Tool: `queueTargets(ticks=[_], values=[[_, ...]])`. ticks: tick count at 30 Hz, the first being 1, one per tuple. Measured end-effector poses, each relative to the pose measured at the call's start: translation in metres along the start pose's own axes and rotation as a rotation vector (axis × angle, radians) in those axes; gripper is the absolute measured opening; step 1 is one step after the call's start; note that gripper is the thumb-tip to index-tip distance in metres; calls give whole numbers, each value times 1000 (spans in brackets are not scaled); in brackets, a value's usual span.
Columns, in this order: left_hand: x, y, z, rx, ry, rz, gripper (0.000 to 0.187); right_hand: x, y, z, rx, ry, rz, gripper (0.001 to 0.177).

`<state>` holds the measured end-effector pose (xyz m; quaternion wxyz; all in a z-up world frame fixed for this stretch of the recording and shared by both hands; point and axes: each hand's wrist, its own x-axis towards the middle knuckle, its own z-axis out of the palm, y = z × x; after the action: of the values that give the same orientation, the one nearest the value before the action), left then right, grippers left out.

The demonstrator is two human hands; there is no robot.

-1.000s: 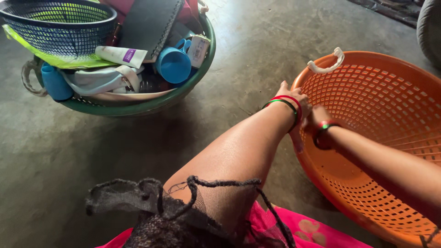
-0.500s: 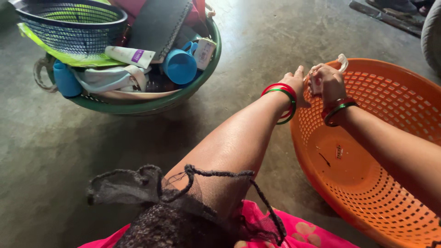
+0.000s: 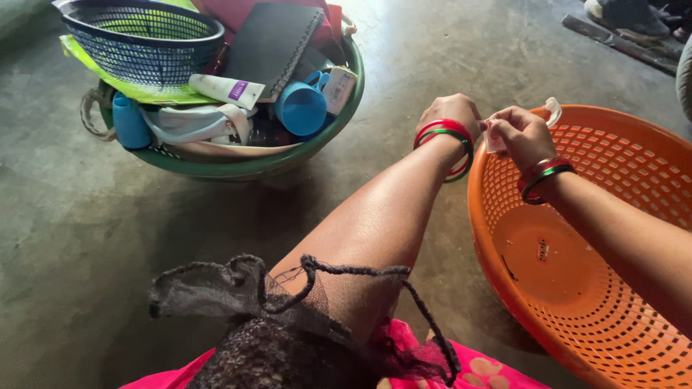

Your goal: The person sits on the floor and transfers various household items from an orange basket to a green basin. They handle a green pouch, a small box, a notebook, a tube, a bottle, and a keychain, placing them into the basin one by one.

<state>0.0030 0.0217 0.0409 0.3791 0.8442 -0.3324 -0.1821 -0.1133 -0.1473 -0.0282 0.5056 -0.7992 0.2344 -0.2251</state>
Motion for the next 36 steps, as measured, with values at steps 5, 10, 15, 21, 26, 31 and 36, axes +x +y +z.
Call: queueTargets(ticks=[5,10,15,21,26,31,36], values=[[-8,3,-22,-21,29,-84,19,3,-2,12,-47,1,-50,22],[-10,-4,-33,-40,9,-113,19,12,-9,24,-119,0,-151,21],[-14,-13,-42,-11,6,-93,22,13,-18,42,-132,11,-189,16],[-6,-25,-52,47,-26,-109,28,9,-34,63,-448,187,-474,15],[5,-31,-45,46,-63,-191,42,4,-49,79,-159,87,-311,11],[19,-40,-39,-19,-76,-196,48,4,-53,96,-65,88,-287,21],[37,-53,-37,16,-128,-178,55,16,-50,107,47,90,-251,15]])
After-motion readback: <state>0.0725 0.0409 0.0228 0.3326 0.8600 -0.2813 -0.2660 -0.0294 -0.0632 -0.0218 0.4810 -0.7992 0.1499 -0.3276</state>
